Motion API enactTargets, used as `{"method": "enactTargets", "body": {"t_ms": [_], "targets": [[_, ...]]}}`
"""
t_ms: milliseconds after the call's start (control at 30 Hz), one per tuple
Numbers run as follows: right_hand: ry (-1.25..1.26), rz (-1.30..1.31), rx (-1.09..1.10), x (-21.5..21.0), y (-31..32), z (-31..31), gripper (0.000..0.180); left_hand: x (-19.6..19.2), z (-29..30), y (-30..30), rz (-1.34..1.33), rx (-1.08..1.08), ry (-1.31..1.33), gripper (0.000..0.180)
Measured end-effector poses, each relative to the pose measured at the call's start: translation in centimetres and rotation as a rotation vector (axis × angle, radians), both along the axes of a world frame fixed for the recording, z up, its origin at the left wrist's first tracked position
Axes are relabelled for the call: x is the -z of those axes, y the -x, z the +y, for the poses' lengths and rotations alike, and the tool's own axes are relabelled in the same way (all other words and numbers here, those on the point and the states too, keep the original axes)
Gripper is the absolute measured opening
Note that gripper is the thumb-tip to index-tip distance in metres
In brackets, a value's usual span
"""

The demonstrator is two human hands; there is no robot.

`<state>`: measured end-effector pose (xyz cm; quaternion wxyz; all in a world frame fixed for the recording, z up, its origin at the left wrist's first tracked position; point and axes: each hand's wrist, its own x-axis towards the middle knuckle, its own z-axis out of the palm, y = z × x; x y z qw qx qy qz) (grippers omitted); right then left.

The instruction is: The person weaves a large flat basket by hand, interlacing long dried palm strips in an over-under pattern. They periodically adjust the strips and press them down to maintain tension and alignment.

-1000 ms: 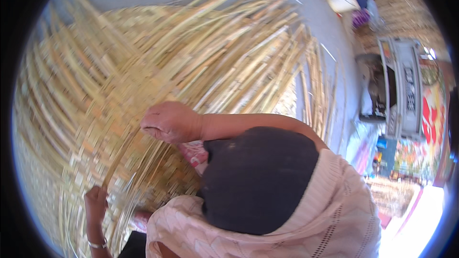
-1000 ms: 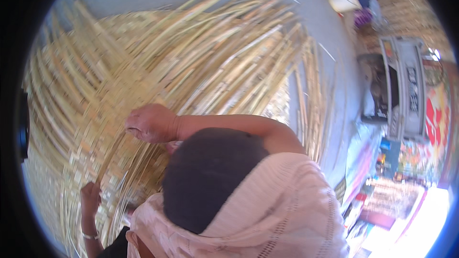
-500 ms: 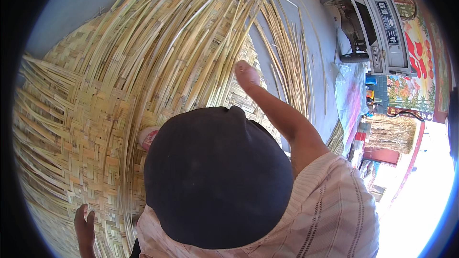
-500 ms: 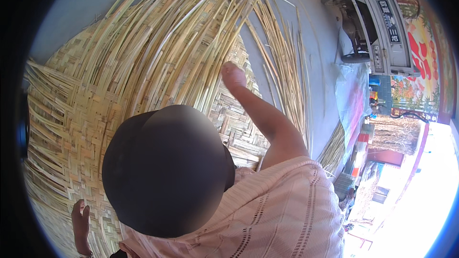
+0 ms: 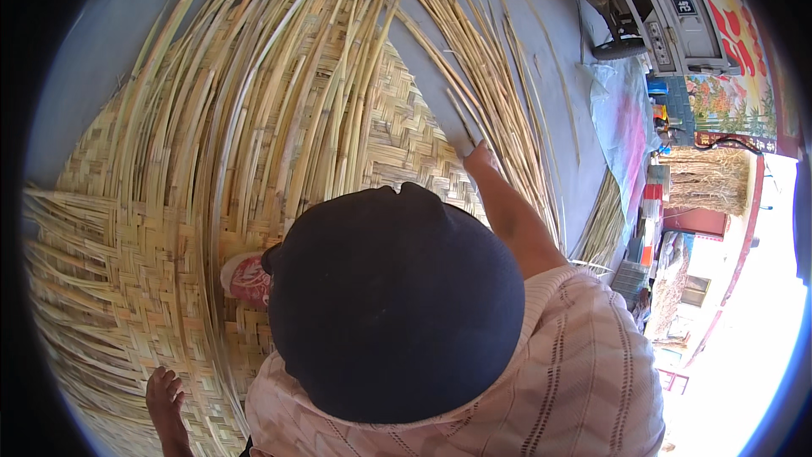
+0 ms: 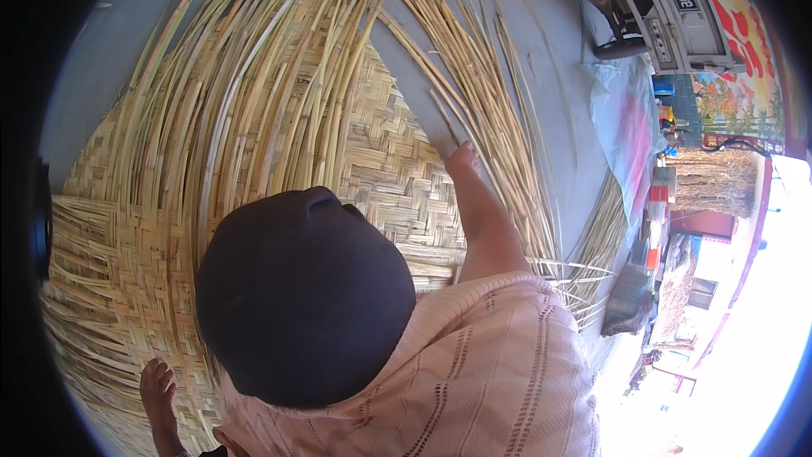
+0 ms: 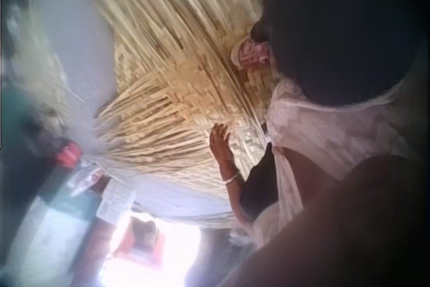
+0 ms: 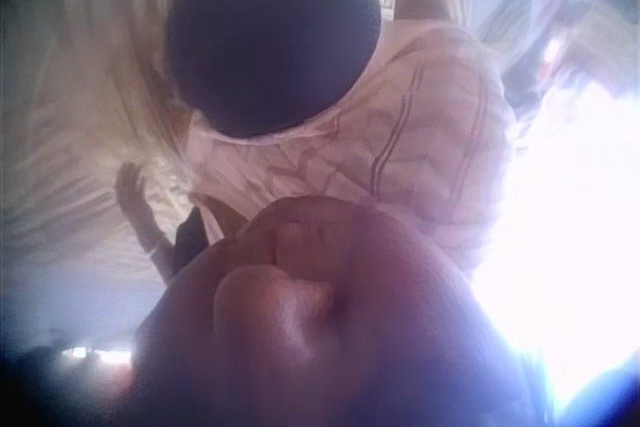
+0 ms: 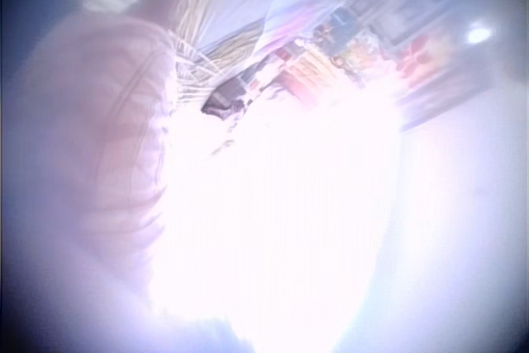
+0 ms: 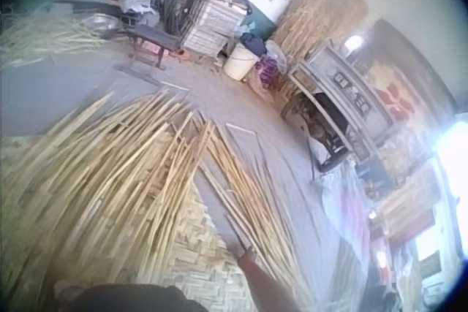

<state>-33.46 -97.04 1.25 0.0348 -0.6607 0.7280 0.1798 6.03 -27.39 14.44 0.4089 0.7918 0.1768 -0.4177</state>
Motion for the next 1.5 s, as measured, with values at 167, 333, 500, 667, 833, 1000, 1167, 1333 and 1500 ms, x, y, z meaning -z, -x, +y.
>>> {"method": "enactTargets", "body": {"t_ms": [167,333,500,667,833,1000,1167,1333,1500], "targets": [[-0.039,-0.041,0.07,0.1,1.3,-1.3,0.041,0.7,0.0,-1.4,0.068,-0.108,0.112,0.049],[-0.167,0.085,-0.106,-2.2,1.6,-1.7,0.035,2.1,0.5,-4.0,0.075,-0.05,0.192,0.058],[-0.079,-0.038,-0.332,-4.0,-0.8,-2.1,0.021,2.3,0.9,-7.0,0.053,-0.049,0.195,0.061],[0.209,-0.194,-0.497,-6.3,-7.7,-7.0,0.017,1.2,-0.2,-7.7,0.056,-0.023,0.165,0.059],[0.24,-0.257,-0.677,-6.9,-9.9,-7.9,0.057,0.1,-1.9,-7.6,0.0,-0.014,0.091,0.058],[0.089,-0.041,-0.508,-5.2,-4.6,-5.5,0.105,0.7,-1.1,-8.8,0.042,-0.009,0.159,0.055],[0.079,0.023,-0.293,-5.2,1.0,-6.8,0.112,1.8,-0.2,-10.6,0.065,0.025,0.139,0.052],[0.048,0.097,-0.18,-5.7,4.0,-9.3,0.118,0.9,-0.5,-10.8,0.024,0.014,0.068,0.05],[-0.023,0.088,-0.178,-5.1,5.7,-12.2,0.128,-0.6,0.9,-11.5,0.183,0.086,0.168,0.057]]}}
